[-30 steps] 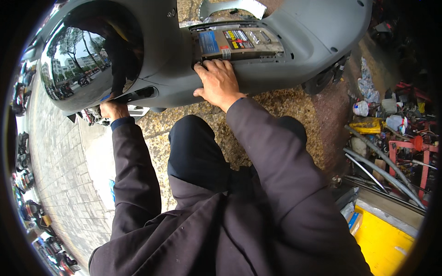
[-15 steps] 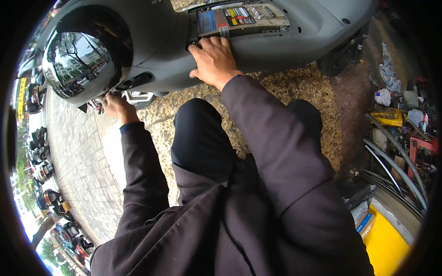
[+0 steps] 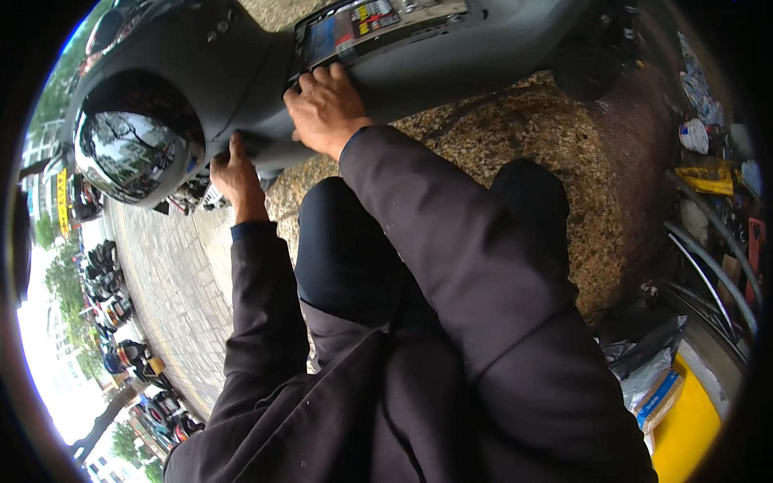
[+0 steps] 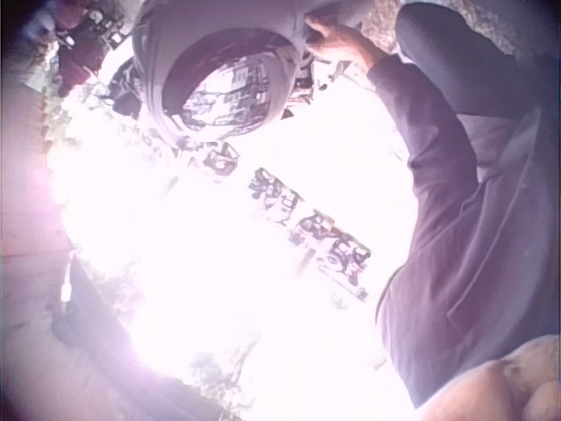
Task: The person removes a side panel from a scooter, inspects it, and then reattaches it. They then fit a lower trim piece and a front cowl panel, aligning and pressing each into place on the scooter body.
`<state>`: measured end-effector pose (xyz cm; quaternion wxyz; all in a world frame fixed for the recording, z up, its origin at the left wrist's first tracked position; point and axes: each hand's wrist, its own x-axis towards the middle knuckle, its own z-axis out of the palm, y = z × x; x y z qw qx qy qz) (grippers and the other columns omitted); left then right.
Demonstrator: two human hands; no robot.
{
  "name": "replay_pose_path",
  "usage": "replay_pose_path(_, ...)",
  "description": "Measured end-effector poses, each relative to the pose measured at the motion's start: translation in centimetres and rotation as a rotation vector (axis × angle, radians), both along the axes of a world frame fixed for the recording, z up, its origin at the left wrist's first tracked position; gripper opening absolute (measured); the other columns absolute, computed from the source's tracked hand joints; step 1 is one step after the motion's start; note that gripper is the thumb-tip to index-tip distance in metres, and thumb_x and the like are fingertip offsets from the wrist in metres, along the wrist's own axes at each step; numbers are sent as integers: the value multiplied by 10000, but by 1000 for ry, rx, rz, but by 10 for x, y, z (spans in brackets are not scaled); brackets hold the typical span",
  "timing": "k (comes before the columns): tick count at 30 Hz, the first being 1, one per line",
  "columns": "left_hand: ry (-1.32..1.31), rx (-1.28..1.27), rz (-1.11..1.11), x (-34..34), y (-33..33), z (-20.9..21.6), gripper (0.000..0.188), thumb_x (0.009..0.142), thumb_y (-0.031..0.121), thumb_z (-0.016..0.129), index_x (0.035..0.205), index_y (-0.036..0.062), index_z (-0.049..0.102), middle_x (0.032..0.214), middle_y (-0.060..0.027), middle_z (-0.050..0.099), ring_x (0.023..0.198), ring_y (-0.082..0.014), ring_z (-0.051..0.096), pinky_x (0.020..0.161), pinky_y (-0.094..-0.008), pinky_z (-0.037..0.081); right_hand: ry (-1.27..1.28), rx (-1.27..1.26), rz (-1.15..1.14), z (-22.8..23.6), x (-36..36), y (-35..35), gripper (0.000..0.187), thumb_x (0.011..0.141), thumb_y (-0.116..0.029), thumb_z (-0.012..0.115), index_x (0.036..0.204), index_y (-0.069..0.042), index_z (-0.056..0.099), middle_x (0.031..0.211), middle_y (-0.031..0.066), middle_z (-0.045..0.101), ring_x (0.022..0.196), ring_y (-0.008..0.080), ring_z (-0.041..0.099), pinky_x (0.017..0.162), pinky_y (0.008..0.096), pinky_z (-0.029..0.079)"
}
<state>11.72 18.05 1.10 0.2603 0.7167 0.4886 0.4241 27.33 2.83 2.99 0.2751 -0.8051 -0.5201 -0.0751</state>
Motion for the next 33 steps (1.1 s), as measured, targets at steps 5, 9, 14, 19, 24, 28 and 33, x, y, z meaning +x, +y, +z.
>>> replay_pose_path(5,288,673,-252,36,-62,21,294,893,205,728,1084,-2,643,1084,-190,621,1067,-379,575,931,-454,465,-87,122,-37,-8,35,-47,523,852,-435,760,1212,-67,667,1270,203,587,1302,377,472,1144,613,249)
replay_pose_path(9,399,738,-653,96,-88,22,357,903,315,678,1163,74,634,1165,-158,604,1068,-369,555,923,-474,430,-236,127,-115,-20,88,-94,531,882,-532,684,1144,-69,672,1144,138,609,1182,321,517,1084,555,306)
replay_pose_path(14,570,795,-504,118,-94,5,326,856,410,679,1046,146,676,976,-102,591,916,-334,585,796,-460,458,-313,133,-181,-24,111,-101,462,889,-575,635,921,-115,672,972,56,596,973,238,533,914,431,393)
replay_pose_path(19,586,815,-494,118,-97,6,339,882,423,656,1063,137,669,999,-102,597,932,-338,584,800,-459,452,-187,109,-215,-9,108,-102,461,909,-581,613,913,-128,695,937,55,579,932,212,506,849,399,390)
replay_pose_path(24,604,899,-618,112,-98,12,662,881,608,604,1275,76,596,1243,-110,612,1130,-324,561,963,-464,396,-135,434,-199,-15,80,-136,313,916,-351,662,995,-49,635,1036,142,625,1054,305,584,997,490,442)
replay_pose_path(28,701,832,-653,110,-95,10,791,846,736,598,1311,97,584,1244,-121,626,1146,-356,578,973,-496,418,457,409,-265,-48,24,-159,207,860,-200,700,967,-42,622,929,133,597,912,314,629,773,443,511)
replay_pose_path(33,723,870,-649,109,-87,4,790,854,742,587,1337,118,579,1266,-125,613,1154,-352,575,963,-506,422,728,153,-242,-101,-31,-168,221,905,-264,703,995,-66,661,942,175,666,875,327,690,742,480,553)
